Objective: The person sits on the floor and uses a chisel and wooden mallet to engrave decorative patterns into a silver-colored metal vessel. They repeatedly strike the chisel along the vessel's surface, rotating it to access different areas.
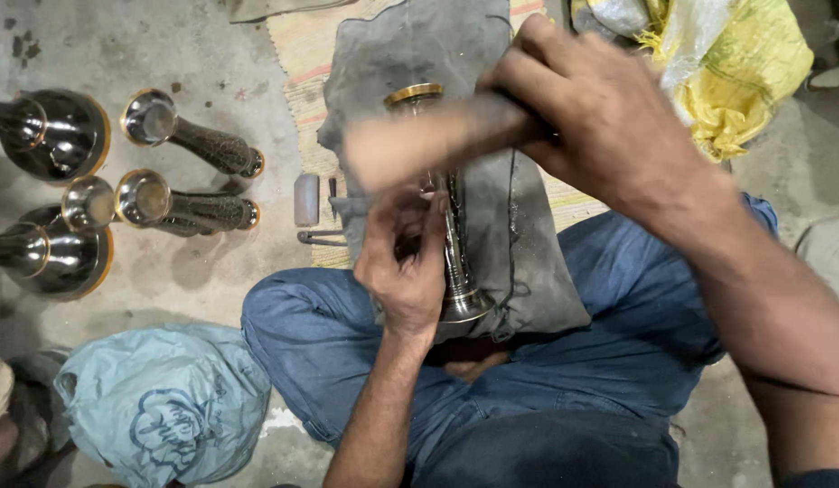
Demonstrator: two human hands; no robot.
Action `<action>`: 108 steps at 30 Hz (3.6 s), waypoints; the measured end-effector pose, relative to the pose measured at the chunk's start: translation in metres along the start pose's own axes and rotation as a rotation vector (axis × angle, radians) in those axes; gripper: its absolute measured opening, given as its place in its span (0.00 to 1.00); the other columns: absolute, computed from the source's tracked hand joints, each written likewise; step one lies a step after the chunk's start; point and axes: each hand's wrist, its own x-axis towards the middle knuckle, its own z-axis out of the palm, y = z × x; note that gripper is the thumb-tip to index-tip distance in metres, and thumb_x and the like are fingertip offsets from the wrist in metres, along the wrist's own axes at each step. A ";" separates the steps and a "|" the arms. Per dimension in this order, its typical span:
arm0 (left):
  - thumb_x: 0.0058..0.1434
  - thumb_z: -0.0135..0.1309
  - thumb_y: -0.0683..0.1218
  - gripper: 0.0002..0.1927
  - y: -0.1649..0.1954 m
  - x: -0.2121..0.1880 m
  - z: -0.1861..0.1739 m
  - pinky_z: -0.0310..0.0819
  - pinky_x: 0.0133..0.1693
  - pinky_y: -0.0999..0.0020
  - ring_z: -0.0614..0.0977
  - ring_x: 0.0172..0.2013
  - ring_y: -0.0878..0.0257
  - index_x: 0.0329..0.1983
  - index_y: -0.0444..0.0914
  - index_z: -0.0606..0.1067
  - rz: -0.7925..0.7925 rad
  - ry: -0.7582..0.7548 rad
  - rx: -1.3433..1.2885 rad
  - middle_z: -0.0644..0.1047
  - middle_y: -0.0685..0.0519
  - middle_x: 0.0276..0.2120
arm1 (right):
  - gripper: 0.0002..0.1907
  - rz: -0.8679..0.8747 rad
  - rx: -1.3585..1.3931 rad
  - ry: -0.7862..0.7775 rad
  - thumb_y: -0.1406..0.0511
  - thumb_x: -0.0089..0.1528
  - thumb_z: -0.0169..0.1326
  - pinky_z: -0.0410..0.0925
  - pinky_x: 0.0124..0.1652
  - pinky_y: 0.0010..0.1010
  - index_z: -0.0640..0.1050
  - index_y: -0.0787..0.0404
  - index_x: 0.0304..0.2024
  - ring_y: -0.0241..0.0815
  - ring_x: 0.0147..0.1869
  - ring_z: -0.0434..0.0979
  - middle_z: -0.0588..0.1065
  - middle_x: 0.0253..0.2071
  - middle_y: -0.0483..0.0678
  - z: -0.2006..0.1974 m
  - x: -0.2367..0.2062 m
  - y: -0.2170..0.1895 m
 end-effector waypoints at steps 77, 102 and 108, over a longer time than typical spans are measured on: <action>0.62 0.58 0.48 0.20 0.025 0.121 0.026 0.80 0.45 0.60 0.86 0.44 0.60 0.58 0.48 0.77 0.434 -1.161 0.334 0.84 0.57 0.45 | 0.11 0.572 0.175 0.485 0.72 0.66 0.64 0.69 0.38 0.37 0.73 0.66 0.44 0.46 0.39 0.75 0.73 0.36 0.51 0.126 -0.143 0.042; 0.67 0.61 0.38 0.19 0.012 0.052 -0.010 0.81 0.43 0.67 0.88 0.40 0.61 0.60 0.31 0.75 -0.030 -0.433 0.103 0.84 0.45 0.40 | 0.18 -0.001 -0.382 -0.075 0.64 0.52 0.68 0.71 0.35 0.41 0.75 0.62 0.39 0.47 0.36 0.82 0.77 0.30 0.47 -0.010 -0.029 0.031; 0.69 0.61 0.36 0.16 0.003 0.019 -0.003 0.83 0.47 0.70 0.87 0.42 0.64 0.58 0.30 0.74 -0.010 -0.183 -0.021 0.84 0.46 0.43 | 0.13 -0.027 -0.201 -0.081 0.65 0.63 0.67 0.70 0.36 0.40 0.76 0.63 0.44 0.49 0.38 0.78 0.75 0.33 0.51 -0.032 -0.001 0.022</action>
